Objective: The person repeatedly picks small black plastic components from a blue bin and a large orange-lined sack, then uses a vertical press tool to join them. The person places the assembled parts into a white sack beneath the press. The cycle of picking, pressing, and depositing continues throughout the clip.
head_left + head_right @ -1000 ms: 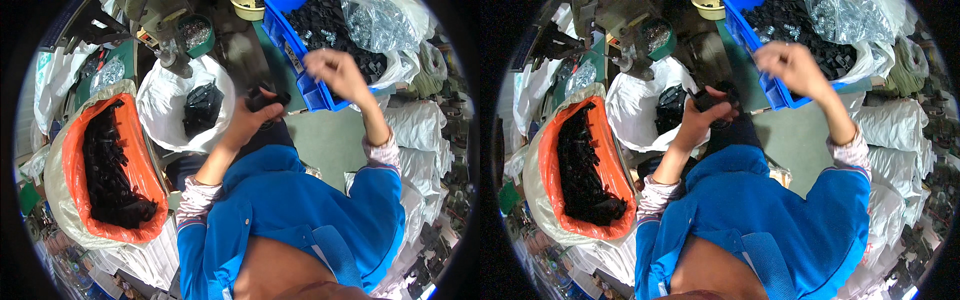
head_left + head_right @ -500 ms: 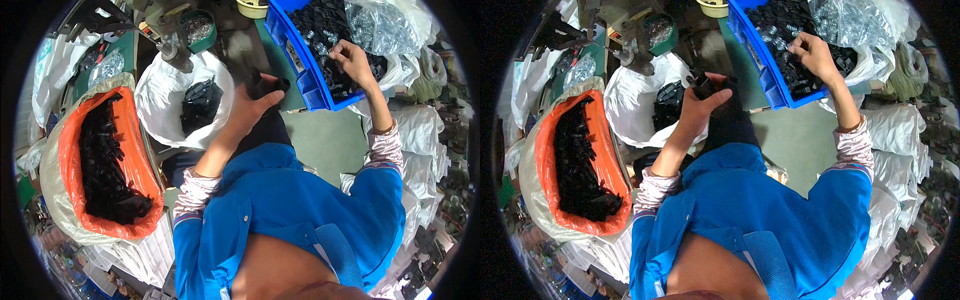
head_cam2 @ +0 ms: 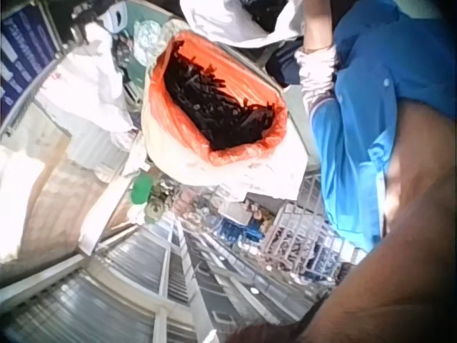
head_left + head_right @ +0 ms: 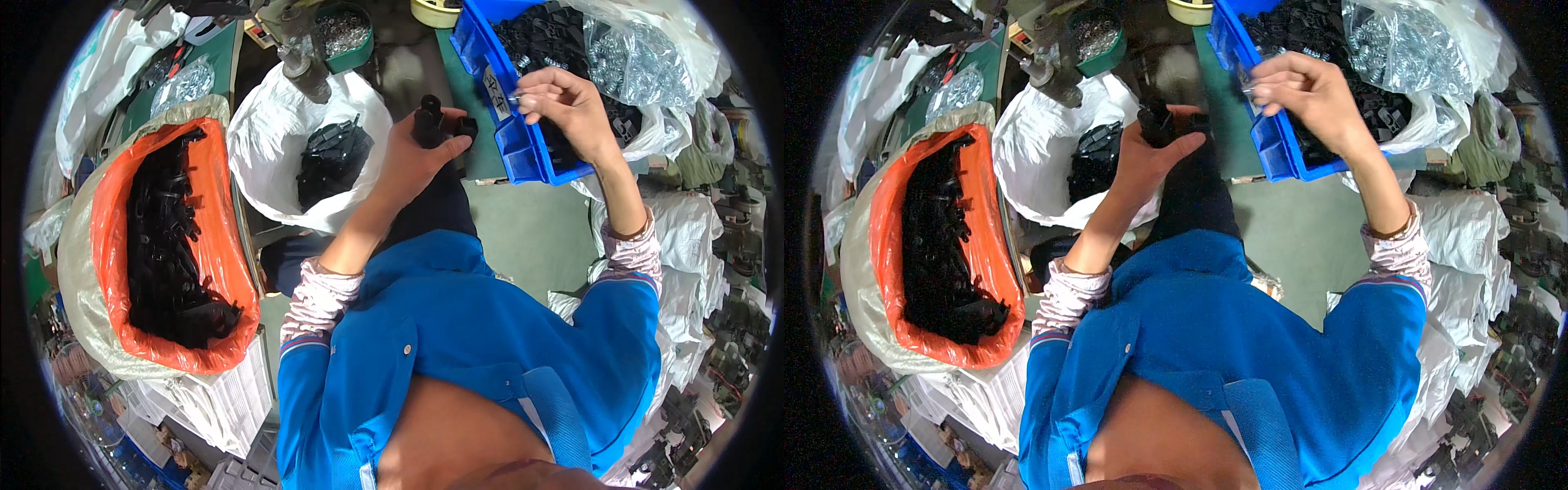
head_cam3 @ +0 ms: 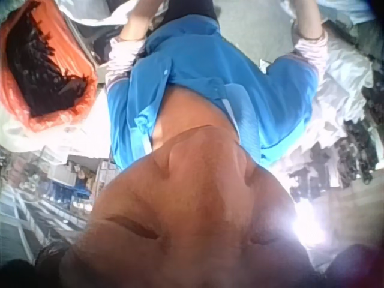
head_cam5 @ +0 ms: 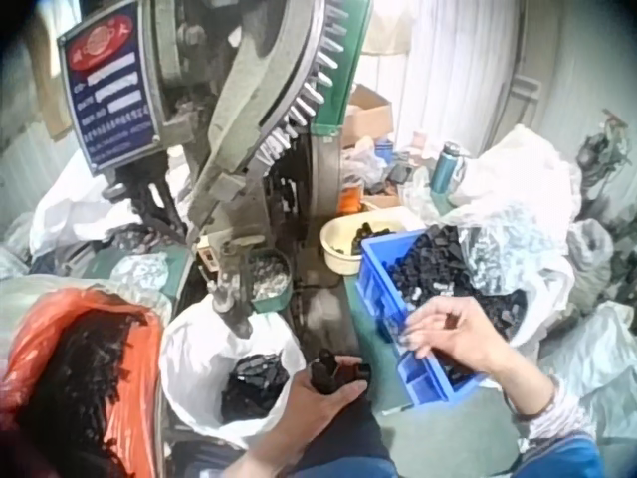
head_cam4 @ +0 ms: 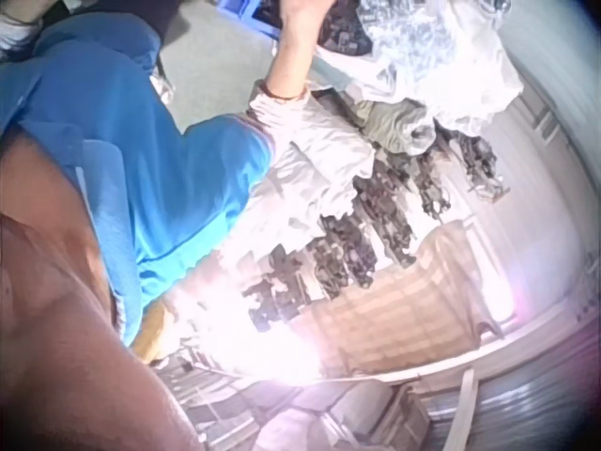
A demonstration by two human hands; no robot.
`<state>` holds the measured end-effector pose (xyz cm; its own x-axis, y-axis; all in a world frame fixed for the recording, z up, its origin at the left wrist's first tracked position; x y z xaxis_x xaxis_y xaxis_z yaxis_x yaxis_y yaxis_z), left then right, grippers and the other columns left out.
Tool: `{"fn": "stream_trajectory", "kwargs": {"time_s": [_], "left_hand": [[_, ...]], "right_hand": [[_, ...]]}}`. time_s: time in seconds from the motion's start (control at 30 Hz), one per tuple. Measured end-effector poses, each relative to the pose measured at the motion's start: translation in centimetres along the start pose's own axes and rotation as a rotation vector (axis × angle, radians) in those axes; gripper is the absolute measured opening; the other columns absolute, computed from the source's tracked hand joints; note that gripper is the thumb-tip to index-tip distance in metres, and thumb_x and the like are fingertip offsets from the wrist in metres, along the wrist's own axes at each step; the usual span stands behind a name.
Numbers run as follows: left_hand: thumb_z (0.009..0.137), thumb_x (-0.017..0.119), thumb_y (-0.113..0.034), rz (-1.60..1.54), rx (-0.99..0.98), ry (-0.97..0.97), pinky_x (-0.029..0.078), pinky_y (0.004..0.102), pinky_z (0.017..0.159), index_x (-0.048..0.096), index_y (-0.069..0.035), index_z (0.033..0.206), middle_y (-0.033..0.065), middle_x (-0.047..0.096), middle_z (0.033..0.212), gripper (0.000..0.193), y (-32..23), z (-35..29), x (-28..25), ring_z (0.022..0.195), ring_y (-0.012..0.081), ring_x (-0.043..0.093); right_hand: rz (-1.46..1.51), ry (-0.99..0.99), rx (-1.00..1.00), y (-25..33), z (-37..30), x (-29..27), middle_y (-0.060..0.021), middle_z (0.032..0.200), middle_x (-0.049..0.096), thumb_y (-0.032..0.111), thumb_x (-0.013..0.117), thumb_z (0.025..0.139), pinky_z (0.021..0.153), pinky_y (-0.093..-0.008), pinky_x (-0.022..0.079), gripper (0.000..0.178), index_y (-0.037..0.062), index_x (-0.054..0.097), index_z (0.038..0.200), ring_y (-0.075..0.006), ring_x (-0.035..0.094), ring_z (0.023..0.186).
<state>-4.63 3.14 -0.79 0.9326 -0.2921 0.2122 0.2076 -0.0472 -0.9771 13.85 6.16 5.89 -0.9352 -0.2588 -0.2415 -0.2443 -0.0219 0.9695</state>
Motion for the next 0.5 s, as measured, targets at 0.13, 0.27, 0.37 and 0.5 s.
{"fn": "stream_trajectory", "kwargs": {"time_s": [0.13,0.27,0.37,0.5], "left_hand": [[0.075,0.073,-0.003,-0.014,0.042,-0.062,0.048,0.0226,0.075,0.063,0.000,0.103,0.0035,0.066,0.092,0.029,-0.9,-0.4,-0.9,0.082,0.0080,0.059],[0.074,0.075,-0.001,0.058,0.096,-0.119,0.050,0.0222,0.076,0.066,-0.001,0.101,0.0038,0.069,0.092,0.029,-2.0,-1.2,-2.8,0.081,0.0073,0.061],[0.074,0.074,0.001,0.117,0.093,-0.178,0.050,0.0226,0.075,0.065,0.000,0.100,0.0051,0.068,0.091,0.028,-2.1,-1.9,-3.9,0.080,0.0081,0.062],[0.077,0.069,0.002,-0.030,0.150,-0.242,0.048,0.0220,0.074,0.059,-0.002,0.107,0.0034,0.063,0.093,0.032,-1.9,-2.9,-5.7,0.083,0.0081,0.058]], "right_hand": [[-0.092,0.188,-0.086,2.3,1.0,6.1,-0.0052,0.083,0.066,-0.001,0.063,0.084,0.063,-0.0221,0.050,0.011,-0.0025,0.064,0.095,-0.0088,0.061,0.072],[-0.401,0.280,-0.244,4.1,1.4,9.1,-0.0069,0.083,0.064,-0.003,0.063,0.082,0.061,-0.0239,0.049,0.012,-0.0015,0.065,0.095,-0.0132,0.062,0.070],[-0.567,0.290,-0.556,6.6,1.0,11.6,-0.0115,0.080,0.061,-0.002,0.064,0.079,0.061,-0.0304,0.048,0.015,0.0011,0.067,0.094,-0.0246,0.061,0.069],[-0.567,0.352,-0.606,7.3,1.7,15.0,-0.0163,0.090,0.061,-0.002,0.063,0.077,0.066,-0.0350,0.049,0.020,0.0027,0.067,0.096,-0.0349,0.060,0.078]]}}
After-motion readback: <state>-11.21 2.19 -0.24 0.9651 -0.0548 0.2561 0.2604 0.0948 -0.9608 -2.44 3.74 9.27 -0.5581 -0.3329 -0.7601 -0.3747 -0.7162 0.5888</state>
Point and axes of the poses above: each hand's wrist, its own z-axis towards the middle knuckle, its own x-axis out of the palm, y = z × x, the point moved 10 cm from there along z, towards the middle knuckle
